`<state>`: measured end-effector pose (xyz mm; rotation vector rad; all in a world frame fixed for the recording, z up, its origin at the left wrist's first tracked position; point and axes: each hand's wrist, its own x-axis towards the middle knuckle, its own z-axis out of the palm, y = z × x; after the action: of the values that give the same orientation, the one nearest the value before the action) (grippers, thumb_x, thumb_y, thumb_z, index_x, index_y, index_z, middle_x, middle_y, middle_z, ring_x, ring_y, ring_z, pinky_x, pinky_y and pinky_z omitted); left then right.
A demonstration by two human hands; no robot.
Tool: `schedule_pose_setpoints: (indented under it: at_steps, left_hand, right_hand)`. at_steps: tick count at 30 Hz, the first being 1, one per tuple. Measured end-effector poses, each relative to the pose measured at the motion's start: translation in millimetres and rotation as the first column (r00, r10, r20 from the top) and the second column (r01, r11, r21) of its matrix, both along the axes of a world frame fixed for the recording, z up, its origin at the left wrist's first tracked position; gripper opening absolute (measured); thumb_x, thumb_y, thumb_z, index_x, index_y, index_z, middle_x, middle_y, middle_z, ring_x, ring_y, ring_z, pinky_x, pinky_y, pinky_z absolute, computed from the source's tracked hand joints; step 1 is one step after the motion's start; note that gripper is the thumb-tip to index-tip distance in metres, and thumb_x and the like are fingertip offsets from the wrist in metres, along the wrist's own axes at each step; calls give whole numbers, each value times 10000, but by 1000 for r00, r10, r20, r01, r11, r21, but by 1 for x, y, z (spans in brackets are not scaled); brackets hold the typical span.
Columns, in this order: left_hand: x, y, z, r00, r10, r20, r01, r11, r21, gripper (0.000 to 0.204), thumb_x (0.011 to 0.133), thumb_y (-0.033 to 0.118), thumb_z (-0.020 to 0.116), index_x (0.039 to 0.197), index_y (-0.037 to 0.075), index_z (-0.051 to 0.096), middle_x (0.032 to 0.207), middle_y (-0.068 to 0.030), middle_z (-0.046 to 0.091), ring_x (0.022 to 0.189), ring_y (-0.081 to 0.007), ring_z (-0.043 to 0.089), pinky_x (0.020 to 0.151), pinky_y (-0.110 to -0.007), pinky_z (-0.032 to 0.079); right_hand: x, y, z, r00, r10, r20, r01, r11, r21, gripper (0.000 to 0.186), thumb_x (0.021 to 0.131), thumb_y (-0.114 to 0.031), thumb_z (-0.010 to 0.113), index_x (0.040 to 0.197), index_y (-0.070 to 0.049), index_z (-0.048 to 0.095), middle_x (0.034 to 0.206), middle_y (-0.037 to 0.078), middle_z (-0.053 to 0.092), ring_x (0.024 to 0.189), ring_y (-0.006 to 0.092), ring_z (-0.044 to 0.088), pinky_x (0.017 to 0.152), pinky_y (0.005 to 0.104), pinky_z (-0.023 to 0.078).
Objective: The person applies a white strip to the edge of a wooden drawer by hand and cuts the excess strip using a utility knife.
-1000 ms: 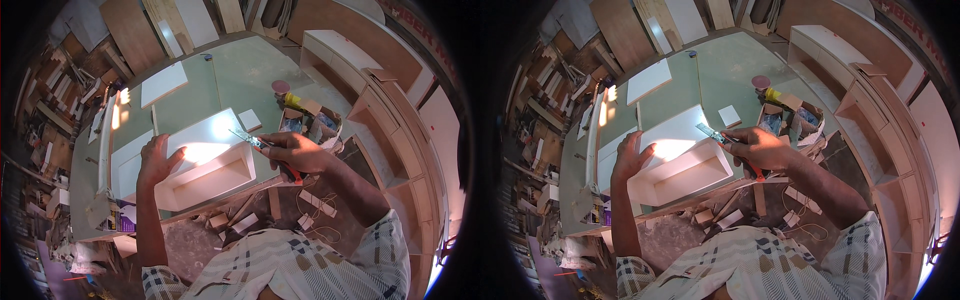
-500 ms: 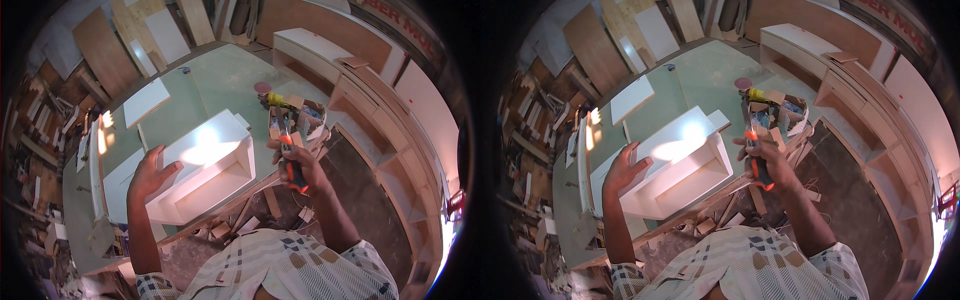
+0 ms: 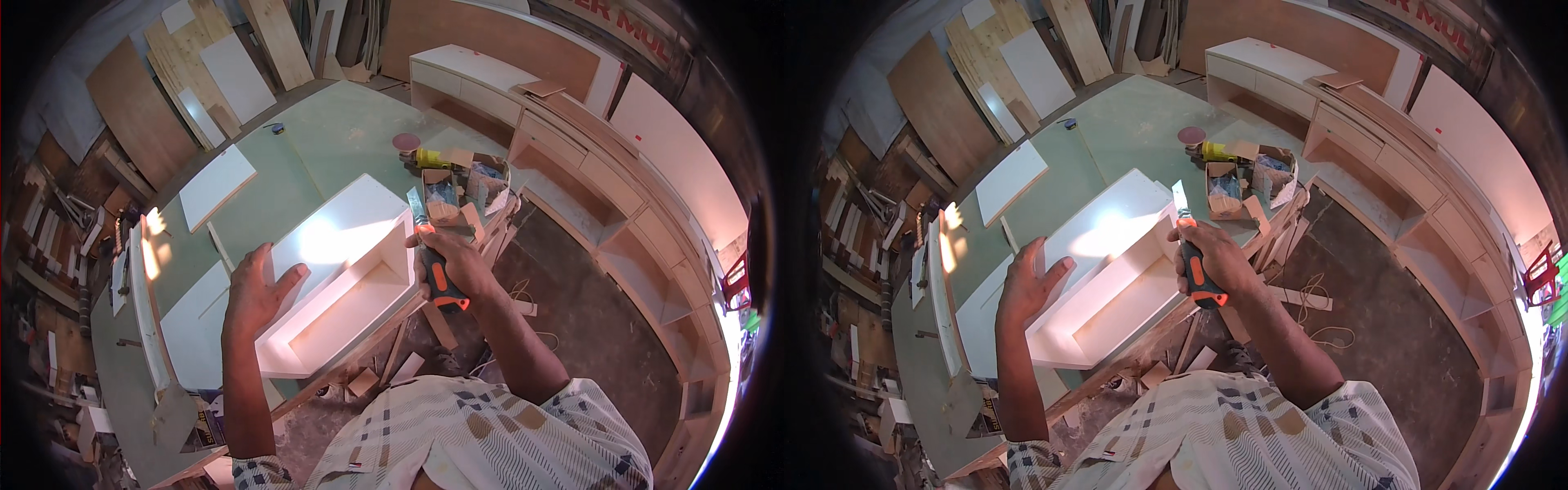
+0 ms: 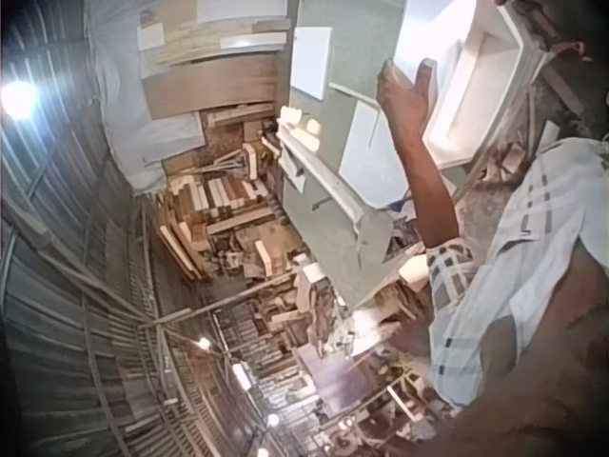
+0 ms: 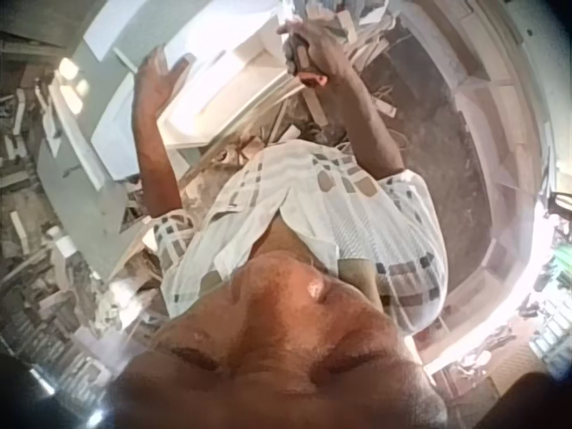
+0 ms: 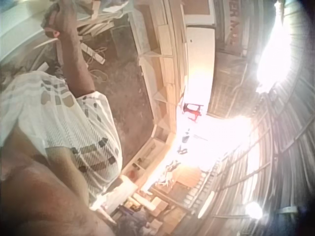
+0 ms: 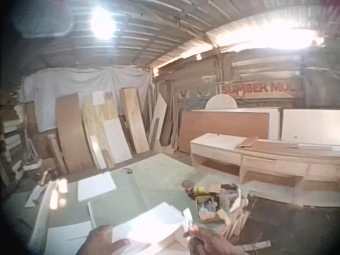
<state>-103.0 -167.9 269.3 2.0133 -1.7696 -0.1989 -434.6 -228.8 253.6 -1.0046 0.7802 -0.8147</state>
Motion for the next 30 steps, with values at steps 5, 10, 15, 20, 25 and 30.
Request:
schedule_pose_setpoints:
  at_steps: [5,10,15,20,25,30]
  left_hand:
    - [-2,3,6,999,5,-35,-3,999,41,908,866,596,736,1404,-96,499,1405,-300,547,1318,-447,523,1115,-504,427]
    - [-5,5,5,1000,12,-23,-11,1000,24,855,877,555,742,1396,-85,511,1384,-301,565,1303,-444,541,1099,-500,440]
    - [-6,6,10,1000,7,-2,-7,1000,24,820,886,525,746,1396,-74,518,1390,-298,567,1297,-446,547,1101,-493,438]
    - [-9,6,12,999,33,-16,-32,998,55,856,880,565,731,1409,-71,509,1423,-289,541,1331,-439,516,1115,-498,424]
    - [-8,6,11,1000,26,-7,-25,998,55,880,882,594,714,1418,-70,498,1414,-286,545,1324,-439,518,1112,-502,426]
    - [-7,5,5,1000,12,13,-12,1000,1,902,875,595,725,1390,-110,498,1322,-301,572,1255,-443,543,1065,-518,449]
  right_hand:
    - [6,7,16,999,-35,-23,36,998,57,406,1058,-345,416,1169,30,527,724,95,598,530,179,618,484,306,504]
    - [11,6,15,998,-17,-67,20,999,38,404,1056,-342,422,1169,30,532,725,95,595,528,184,618,485,306,505]
    - [13,10,20,995,-81,-53,85,993,77,375,1058,-321,418,1170,15,542,726,86,591,526,187,616,485,307,504]
    - [15,10,19,994,-104,-34,107,988,109,361,1058,-309,424,1174,10,546,725,78,586,523,191,613,485,311,502]
    - [21,11,15,994,-106,2,105,990,92,367,1061,-327,440,1169,7,548,724,71,591,522,186,611,486,309,503]
    - [22,11,17,990,-134,-31,137,984,117,370,1060,-331,440,1163,7,548,717,73,593,518,185,611,484,308,496]
